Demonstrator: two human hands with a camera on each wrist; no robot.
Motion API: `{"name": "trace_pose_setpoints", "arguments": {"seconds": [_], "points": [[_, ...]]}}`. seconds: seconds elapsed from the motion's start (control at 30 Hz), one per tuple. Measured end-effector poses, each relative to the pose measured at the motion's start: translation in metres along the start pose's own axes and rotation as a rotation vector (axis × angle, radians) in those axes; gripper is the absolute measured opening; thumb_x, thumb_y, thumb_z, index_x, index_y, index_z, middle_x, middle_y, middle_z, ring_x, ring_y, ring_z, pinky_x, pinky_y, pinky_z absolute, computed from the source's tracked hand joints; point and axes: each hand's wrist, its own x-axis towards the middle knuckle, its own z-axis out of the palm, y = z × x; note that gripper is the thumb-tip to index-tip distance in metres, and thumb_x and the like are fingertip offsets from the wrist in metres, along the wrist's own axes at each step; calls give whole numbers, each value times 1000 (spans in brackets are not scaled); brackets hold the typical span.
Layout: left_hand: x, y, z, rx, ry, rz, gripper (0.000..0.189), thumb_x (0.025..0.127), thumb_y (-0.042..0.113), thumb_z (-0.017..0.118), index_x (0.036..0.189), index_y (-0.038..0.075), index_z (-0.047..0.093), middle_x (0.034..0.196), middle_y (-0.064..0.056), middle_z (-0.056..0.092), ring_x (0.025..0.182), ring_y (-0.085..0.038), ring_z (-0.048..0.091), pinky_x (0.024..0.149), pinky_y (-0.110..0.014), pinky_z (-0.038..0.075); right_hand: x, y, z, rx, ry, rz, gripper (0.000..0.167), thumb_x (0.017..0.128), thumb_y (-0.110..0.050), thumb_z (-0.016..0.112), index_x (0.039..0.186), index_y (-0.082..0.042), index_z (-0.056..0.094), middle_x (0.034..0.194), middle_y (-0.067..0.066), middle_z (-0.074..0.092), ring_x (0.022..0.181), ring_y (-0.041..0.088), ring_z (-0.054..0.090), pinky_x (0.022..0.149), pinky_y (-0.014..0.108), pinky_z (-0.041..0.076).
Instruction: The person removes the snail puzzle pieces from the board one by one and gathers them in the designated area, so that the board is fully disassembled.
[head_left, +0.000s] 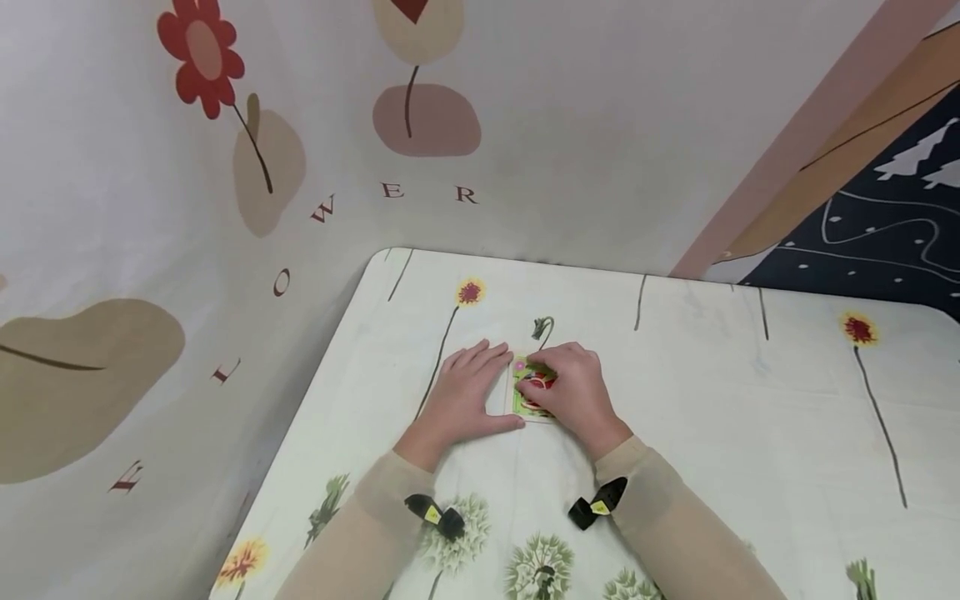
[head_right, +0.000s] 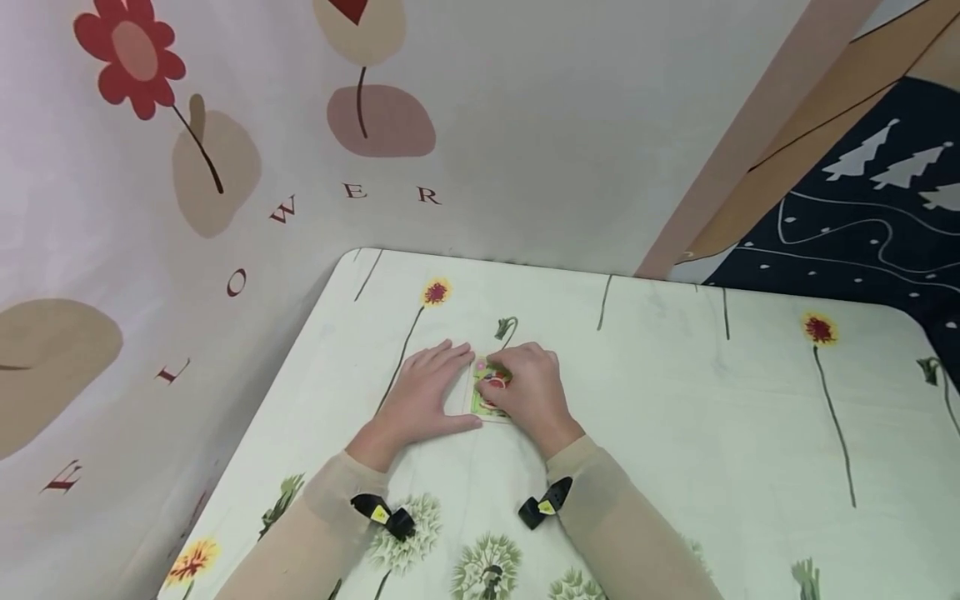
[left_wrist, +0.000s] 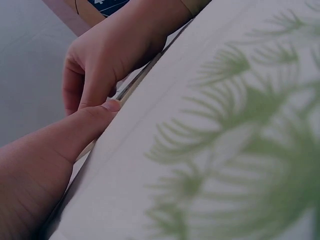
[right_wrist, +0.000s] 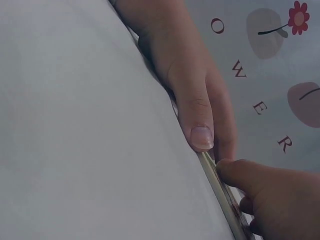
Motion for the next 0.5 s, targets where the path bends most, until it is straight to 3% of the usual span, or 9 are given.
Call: {"name": "trace_pose_setpoints", "arguments": {"seconds": [0.23,0.5], "points": [[4,-2,-3,-4,27,3,101,87,77,70,163,16,45,171,0,38,160,-27,24,124,-57,24,7,0,-4,-134,52,-82,30,88,-35,88,106,-11,84,97,2,80,91,26,68,78,49,50],[0,-2,1,-9,7,-7,103,86,79,69,164,16,45,171,0,38,160,-28,25,123,-58,25,-3,7,-7,-44,98,-77,30,87,-37,89,109,-16,85,101,-3,81,95,25,68,84,51,49]]}}
